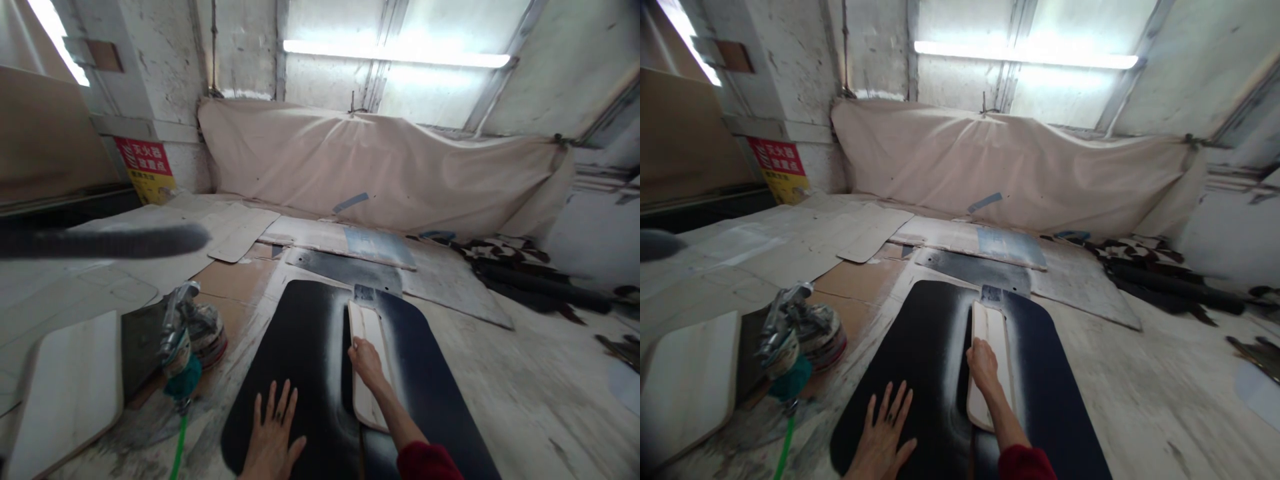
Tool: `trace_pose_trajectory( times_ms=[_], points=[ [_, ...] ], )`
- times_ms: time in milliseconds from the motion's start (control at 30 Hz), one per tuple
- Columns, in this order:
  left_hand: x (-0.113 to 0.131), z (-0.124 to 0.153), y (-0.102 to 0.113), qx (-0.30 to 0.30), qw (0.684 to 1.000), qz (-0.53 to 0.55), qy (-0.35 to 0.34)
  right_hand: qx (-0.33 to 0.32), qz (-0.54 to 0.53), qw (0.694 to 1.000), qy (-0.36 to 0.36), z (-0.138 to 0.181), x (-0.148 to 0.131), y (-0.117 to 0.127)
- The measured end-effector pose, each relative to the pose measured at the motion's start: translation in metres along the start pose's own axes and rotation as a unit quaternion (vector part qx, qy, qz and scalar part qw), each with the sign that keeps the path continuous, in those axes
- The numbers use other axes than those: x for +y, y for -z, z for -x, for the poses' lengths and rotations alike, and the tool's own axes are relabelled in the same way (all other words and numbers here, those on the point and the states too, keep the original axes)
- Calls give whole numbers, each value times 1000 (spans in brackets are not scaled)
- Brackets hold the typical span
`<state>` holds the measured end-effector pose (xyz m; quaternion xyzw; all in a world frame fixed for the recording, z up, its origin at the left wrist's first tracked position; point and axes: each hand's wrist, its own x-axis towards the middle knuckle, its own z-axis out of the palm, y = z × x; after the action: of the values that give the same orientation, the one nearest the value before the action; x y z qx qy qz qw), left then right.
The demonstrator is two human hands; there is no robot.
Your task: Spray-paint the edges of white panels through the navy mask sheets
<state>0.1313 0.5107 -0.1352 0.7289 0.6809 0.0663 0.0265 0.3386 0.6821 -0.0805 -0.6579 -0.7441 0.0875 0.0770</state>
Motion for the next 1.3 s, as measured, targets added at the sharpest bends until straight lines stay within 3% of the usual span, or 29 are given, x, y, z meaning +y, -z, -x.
trace_pose_trajectory(
  times_ms=[267,533,933,1133,1300],
  points=[
    [0,14,-1,54,998,-7,-24,-6,6,1000,-7,-2,-3,-10],
    [6,19,-4,43,999,13,-21,9,12,1000,0,2,-8,-15],
    [-5,14,-30,114,992,-13,-47,15,-5,999,43,9,3,-21],
    [-3,9,-29,71,997,7,-30,6,-6,997,83,38,15,-16],
    [4,3,1,9,999,40,8,18,-4,995,102,51,15,-13]
  ],
)
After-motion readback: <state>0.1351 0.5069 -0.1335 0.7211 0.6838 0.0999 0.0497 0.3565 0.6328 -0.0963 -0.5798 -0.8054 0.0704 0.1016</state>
